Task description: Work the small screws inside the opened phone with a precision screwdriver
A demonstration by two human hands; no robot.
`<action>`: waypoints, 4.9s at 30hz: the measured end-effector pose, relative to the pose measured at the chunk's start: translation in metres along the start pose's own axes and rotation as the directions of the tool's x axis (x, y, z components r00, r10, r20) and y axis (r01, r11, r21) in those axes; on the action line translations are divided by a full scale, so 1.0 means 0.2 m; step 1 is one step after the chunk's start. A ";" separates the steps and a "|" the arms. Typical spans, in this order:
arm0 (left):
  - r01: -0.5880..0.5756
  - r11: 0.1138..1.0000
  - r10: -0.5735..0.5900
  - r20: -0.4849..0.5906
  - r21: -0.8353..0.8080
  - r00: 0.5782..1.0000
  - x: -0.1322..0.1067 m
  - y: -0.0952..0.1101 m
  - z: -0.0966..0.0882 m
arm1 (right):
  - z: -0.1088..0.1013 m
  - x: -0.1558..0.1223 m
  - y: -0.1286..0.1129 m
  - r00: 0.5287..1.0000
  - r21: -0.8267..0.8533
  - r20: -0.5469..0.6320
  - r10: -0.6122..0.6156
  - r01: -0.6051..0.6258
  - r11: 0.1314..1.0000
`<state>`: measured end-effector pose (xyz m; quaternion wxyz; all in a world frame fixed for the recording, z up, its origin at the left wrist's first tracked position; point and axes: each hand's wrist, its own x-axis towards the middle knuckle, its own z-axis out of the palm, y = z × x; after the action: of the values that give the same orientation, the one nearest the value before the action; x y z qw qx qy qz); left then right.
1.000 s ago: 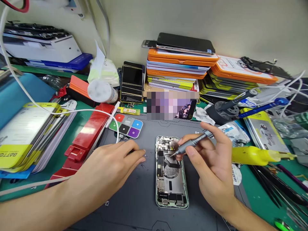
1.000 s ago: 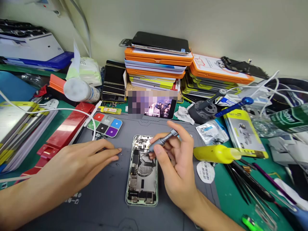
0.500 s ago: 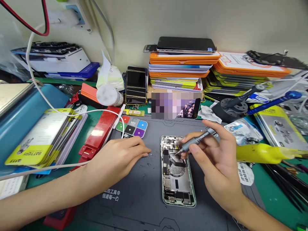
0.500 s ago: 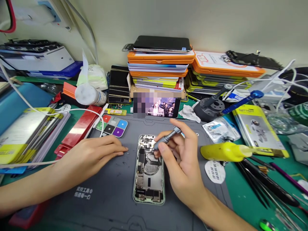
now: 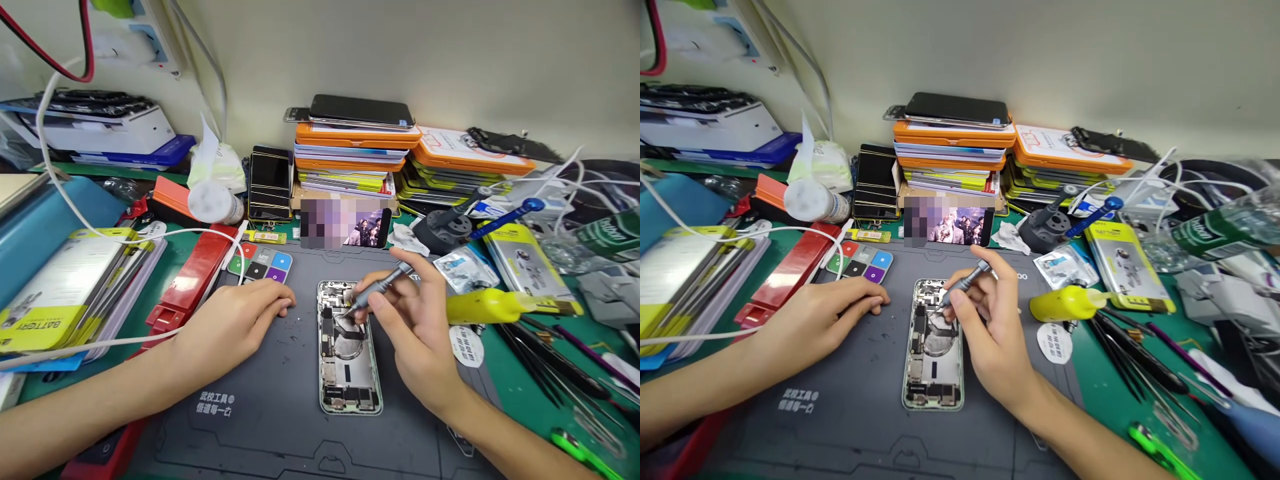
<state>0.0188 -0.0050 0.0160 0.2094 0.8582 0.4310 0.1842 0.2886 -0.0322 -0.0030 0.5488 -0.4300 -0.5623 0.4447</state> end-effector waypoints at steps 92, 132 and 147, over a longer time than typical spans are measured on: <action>-0.439 0.898 0.438 0.056 0.008 0.897 -0.01 0.21 0.16 | -0.07 -0.13 -0.06 0.993 -0.013 -0.106 0.048 -0.050 0.999; -0.458 0.888 0.460 0.137 -0.051 0.877 -0.01 0.21 0.12 | 0.00 -0.08 0.03 0.940 -0.392 0.191 -0.283 0.337 0.856; -0.485 0.874 0.484 0.159 -0.033 0.861 0.00 0.22 0.11 | -0.02 -0.08 0.02 0.908 -0.358 0.266 -0.324 0.405 0.842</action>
<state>0.0585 -0.0320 0.0209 0.1871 0.9518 0.1839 0.1588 0.2924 -0.0468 -0.0107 0.4647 -0.3733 -0.7645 0.2455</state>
